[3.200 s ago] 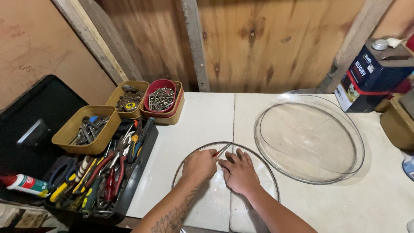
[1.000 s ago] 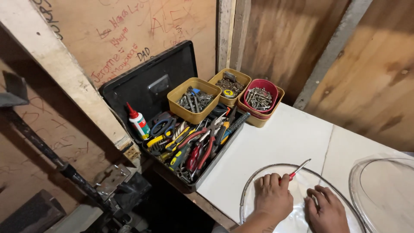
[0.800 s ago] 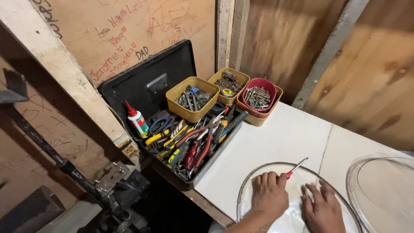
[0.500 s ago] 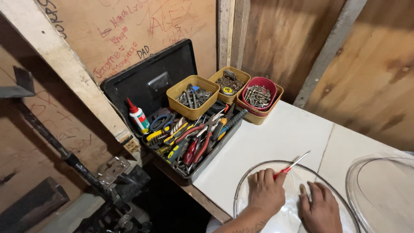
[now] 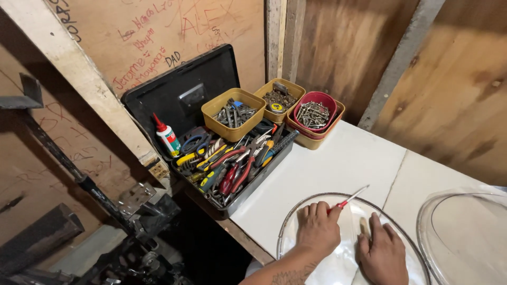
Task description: The person uses a red-handled screwdriver to pry and adjust the metal frame of a circular mesh screen. They work along the edge of the screen, pressing the tool into the seam between the mesh and the frame to secure or align the components.
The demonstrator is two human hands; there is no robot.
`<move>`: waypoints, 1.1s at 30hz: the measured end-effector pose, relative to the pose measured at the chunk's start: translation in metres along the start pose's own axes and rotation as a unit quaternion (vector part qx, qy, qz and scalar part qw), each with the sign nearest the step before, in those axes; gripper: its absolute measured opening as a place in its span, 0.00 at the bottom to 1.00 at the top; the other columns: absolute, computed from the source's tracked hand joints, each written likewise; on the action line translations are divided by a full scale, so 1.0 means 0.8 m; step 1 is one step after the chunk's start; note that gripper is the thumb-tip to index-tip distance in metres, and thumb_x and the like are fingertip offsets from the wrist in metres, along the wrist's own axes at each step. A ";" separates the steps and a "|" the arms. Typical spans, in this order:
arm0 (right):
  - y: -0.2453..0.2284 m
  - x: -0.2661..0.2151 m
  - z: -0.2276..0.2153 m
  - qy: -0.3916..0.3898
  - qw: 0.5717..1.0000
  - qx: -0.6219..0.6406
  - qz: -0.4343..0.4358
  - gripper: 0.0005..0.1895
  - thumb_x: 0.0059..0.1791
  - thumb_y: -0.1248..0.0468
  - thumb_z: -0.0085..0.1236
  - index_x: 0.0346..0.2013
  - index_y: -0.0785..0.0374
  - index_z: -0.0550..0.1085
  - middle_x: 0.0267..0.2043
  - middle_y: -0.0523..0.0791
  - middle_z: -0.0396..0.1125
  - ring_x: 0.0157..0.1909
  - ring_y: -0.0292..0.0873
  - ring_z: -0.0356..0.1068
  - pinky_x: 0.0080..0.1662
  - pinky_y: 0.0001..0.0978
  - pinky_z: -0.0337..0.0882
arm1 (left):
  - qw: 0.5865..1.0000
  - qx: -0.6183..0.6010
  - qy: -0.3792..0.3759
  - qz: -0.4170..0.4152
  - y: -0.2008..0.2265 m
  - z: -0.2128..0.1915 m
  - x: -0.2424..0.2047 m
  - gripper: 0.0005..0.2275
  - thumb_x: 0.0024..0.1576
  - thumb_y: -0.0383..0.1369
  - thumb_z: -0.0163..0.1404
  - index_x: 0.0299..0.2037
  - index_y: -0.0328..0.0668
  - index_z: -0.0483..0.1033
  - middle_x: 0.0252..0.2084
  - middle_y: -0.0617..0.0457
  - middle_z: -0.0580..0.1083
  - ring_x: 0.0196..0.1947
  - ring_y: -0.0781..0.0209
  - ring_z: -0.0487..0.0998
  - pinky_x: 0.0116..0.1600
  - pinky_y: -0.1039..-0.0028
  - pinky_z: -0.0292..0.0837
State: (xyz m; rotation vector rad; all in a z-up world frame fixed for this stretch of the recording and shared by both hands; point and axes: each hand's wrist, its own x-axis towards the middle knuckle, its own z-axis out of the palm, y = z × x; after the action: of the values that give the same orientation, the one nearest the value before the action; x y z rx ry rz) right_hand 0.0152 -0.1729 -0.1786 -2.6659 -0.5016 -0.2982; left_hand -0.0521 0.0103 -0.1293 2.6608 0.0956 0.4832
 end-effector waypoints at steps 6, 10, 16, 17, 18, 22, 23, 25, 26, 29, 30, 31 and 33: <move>0.007 0.000 0.008 0.080 0.994 -0.036 -0.068 0.31 0.46 0.52 0.50 0.65 0.46 0.70 0.81 0.59 0.49 0.70 0.60 0.62 0.62 0.57 0.66 | 0.997 0.031 0.074 0.007 -0.002 0.012 0.000 0.16 0.54 0.27 0.43 0.52 0.42 0.75 0.41 0.45 0.66 0.40 0.41 0.64 0.44 0.51 0.57; 0.014 -0.001 0.017 0.050 0.997 -0.039 -0.050 0.34 0.48 0.50 0.46 0.70 0.51 0.65 0.67 0.42 0.67 0.69 0.58 0.63 0.68 0.52 0.61 | 0.990 0.015 0.139 0.018 0.003 -0.003 -0.003 0.17 0.55 0.29 0.46 0.56 0.47 0.75 0.45 0.49 0.67 0.41 0.45 0.67 0.41 0.53 0.58; 0.015 -0.002 0.018 0.121 0.986 -0.056 -0.102 0.41 0.47 0.51 0.47 0.74 0.62 0.60 0.62 0.60 0.66 0.63 0.63 0.67 0.59 0.56 0.68 | 0.999 0.014 0.045 0.006 0.000 0.004 0.000 0.17 0.54 0.28 0.45 0.54 0.45 0.73 0.42 0.46 0.66 0.41 0.41 0.64 0.45 0.50 0.57; 0.013 -0.002 0.015 0.074 0.992 -0.063 -0.082 0.33 0.48 0.51 0.44 0.68 0.56 0.65 0.66 0.52 0.65 0.66 0.59 0.64 0.65 0.52 0.64 | 0.999 0.006 0.050 -0.001 0.001 0.002 -0.001 0.18 0.55 0.28 0.45 0.56 0.47 0.73 0.44 0.47 0.66 0.42 0.42 0.65 0.46 0.51 0.57; 0.010 -0.001 0.013 0.027 0.995 -0.069 -0.062 0.27 0.49 0.51 0.40 0.62 0.50 0.70 0.71 0.44 0.64 0.70 0.54 0.62 0.70 0.49 0.59 | 0.999 -0.001 0.054 -0.006 0.001 -0.002 -0.001 0.19 0.56 0.29 0.45 0.58 0.49 0.72 0.46 0.48 0.66 0.43 0.43 0.65 0.47 0.51 0.57; -0.007 -0.004 -0.002 0.041 0.998 -0.032 -0.037 0.26 0.47 0.52 0.46 0.61 0.47 0.69 0.80 0.54 0.50 0.68 0.57 0.62 0.65 0.53 0.62 | 0.993 0.015 0.118 0.015 0.003 -0.005 0.000 0.19 0.54 0.29 0.48 0.58 0.51 0.74 0.46 0.50 0.68 0.40 0.45 0.67 0.41 0.53 0.60; -0.014 -0.005 -0.010 0.022 1.000 -0.017 -0.011 0.31 0.47 0.51 0.46 0.66 0.47 0.65 0.81 0.55 0.44 0.71 0.58 0.57 0.66 0.54 0.59 | 0.999 0.019 0.027 -0.005 0.005 -0.010 0.002 0.19 0.56 0.29 0.44 0.59 0.47 0.72 0.46 0.46 0.66 0.43 0.44 0.65 0.46 0.52 0.58; -0.021 -0.004 -0.020 0.004 1.000 -0.003 0.014 0.36 0.48 0.50 0.46 0.72 0.47 0.60 0.83 0.55 0.38 0.74 0.58 0.53 0.67 0.56 0.57 | 0.997 0.021 -0.063 -0.024 0.006 -0.011 0.004 0.19 0.59 0.29 0.40 0.61 0.44 0.70 0.46 0.43 0.65 0.45 0.43 0.63 0.50 0.51 0.57; -0.022 -0.002 -0.022 -0.023 0.999 0.013 0.033 0.37 0.47 0.50 0.45 0.73 0.50 0.58 0.76 0.52 0.50 0.74 0.57 0.54 0.69 0.54 0.55 | 0.998 0.025 -0.047 -0.023 0.004 -0.008 0.003 0.18 0.59 0.29 0.42 0.61 0.46 0.70 0.46 0.45 0.66 0.45 0.43 0.64 0.49 0.51 0.57; -0.005 0.000 -0.002 -0.004 1.000 -0.015 -0.002 0.32 0.48 0.50 0.43 0.68 0.50 0.65 0.73 0.47 0.59 0.73 0.55 0.57 0.69 0.51 0.57 | 0.999 0.034 0.042 -0.002 0.000 0.000 -0.001 0.19 0.56 0.29 0.47 0.59 0.49 0.73 0.45 0.48 0.67 0.42 0.45 0.65 0.45 0.53 0.59; 0.004 0.001 0.008 0.042 0.996 -0.063 -0.055 0.27 0.49 0.50 0.43 0.62 0.47 0.72 0.77 0.46 0.56 0.71 0.54 0.60 0.68 0.49 0.61 | 0.992 0.036 0.117 0.017 0.000 0.003 -0.002 0.19 0.54 0.29 0.49 0.57 0.50 0.74 0.44 0.50 0.67 0.39 0.46 0.67 0.42 0.54 0.60; 0.001 -0.002 0.006 0.043 0.996 -0.063 -0.054 0.27 0.49 0.50 0.43 0.62 0.47 0.72 0.77 0.46 0.56 0.71 0.54 0.60 0.68 0.49 0.61 | 0.992 0.036 0.117 0.018 -0.003 0.008 -0.001 0.19 0.54 0.29 0.49 0.57 0.50 0.74 0.44 0.50 0.67 0.39 0.46 0.67 0.42 0.54 0.60; -0.005 -0.007 0.002 0.049 0.998 -0.034 -0.024 0.32 0.47 0.50 0.46 0.68 0.49 0.65 0.82 0.58 0.42 0.71 0.62 0.59 0.64 0.58 0.62 | 0.997 0.041 0.061 0.007 -0.007 0.018 0.001 0.17 0.53 0.29 0.48 0.54 0.46 0.74 0.41 0.46 0.67 0.41 0.42 0.66 0.45 0.51 0.58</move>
State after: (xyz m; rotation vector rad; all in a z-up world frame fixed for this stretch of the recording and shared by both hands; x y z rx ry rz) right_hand 0.0089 -0.1702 -0.1800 -2.6909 -0.5353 -0.4644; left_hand -0.0463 0.0098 -0.1438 2.7126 0.1349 0.6593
